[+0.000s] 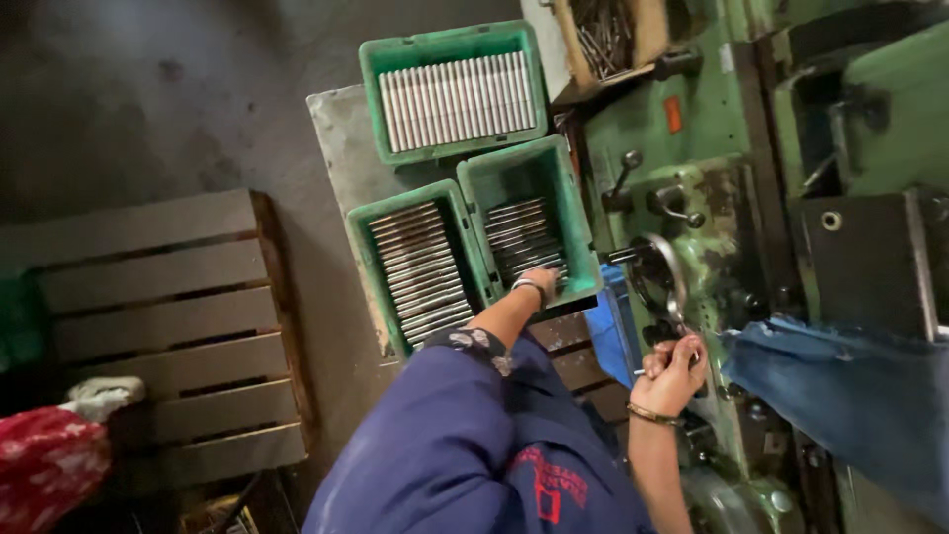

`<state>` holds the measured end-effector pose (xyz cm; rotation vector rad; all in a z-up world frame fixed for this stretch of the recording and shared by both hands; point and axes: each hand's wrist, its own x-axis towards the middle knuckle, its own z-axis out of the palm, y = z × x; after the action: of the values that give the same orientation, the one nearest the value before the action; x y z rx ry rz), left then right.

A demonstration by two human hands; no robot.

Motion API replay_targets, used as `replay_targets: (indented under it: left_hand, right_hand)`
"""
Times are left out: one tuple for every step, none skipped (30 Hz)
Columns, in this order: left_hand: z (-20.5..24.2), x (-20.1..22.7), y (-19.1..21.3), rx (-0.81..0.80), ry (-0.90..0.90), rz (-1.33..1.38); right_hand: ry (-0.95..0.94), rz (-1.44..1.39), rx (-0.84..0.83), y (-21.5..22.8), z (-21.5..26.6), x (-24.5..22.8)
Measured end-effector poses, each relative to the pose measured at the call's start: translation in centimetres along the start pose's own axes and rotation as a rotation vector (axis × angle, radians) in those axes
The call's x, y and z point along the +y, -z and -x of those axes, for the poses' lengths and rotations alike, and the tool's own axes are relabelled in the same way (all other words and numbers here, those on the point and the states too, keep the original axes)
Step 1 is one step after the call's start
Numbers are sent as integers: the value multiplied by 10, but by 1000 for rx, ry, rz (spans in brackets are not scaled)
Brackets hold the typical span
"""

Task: The person operates a metal lathe, repeatedly loading small metal rods into the chuck, engaging the cutting tool to machine the rod, and then removing the finished piece to place it into a green bin. The process is repeated continuously throughout the clip.

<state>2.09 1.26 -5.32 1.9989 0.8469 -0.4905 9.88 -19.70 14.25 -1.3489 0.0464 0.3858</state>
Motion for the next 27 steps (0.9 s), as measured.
replay_targets:
  left_hand:
    - [-2,0,-2,-17,21,79]
    - [-1,0,-4,23,-30,90]
    - [6,-3,-4,64,-81,102]
    - [15,-9,1,107,-132,108]
    - [26,-17,8,277,-207,109]
    - [39,-27,16,447,-280,105]
    - [56,-44,24,623,-296,156]
    - [75,-67,35,803,-312,209]
    - [92,-86,44,998,-277,162]
    - [111,-117,55,997,-140,86]
    - [132,-142,58,1063,-96,26]
    - [145,-166,63,959,51,-110]
    - [158,-190,64,844,118,-271]
    - [166,-206,60,720,183,-430]
    - [165,-213,53,678,198,-482]
    - [160,-219,49,640,210,-534]
    - [156,-223,46,602,221,-586]
    - [149,-225,46,582,270,-558]
    - [143,-225,48,562,318,-530]
    - [138,-221,50,543,364,-500]
    - [137,-218,54,564,343,-518]
    - [138,-216,62,587,322,-539]
    - [144,-209,71,611,301,-559]
    - [152,-199,81,647,272,-502]
    - [161,-184,92,666,244,-453]
    - [171,-166,102,687,186,-385]
    - [182,-145,113,699,111,-314]
  right_hand:
    - [-7,18,-9,0,3,0]
    - [-11,34,0,1,3,-2]
    - [-14,51,10,2,2,-4]
    - [-17,62,20,1,1,-6]
    - [-4,60,-6,0,-1,-8]
    - [7,56,-29,0,-2,-8]
    - [19,51,-53,1,-3,-8]
    - [14,60,-60,1,-3,-7]
    - [9,68,-67,1,-2,-7]
    - [7,74,-79,0,-5,-7]
    - [6,86,-89,-1,-8,-8]
    - [3,95,-93,-2,-8,-7]
    - [0,104,-98,-3,-8,-5]
    - [0,91,-115,-2,-7,-3]
    - [1,78,-131,-2,-6,-1]
    - [7,63,-146,-4,-7,0]
    - [4,70,-162,-6,-8,2]
    - [4,82,-175,-6,-8,2]
    - [3,93,-188,-5,-7,2]
    - [9,99,-203,-3,-6,1]
    - [15,104,-218,-1,-4,0]
    - [22,107,-234,0,-2,-1]
    - [17,108,-240,1,0,-3]
    - [15,108,-242,3,3,-7]
    - [13,108,-244,5,6,-10]
    - [26,114,-253,10,10,-16]
    - [40,121,-261,13,12,-22]
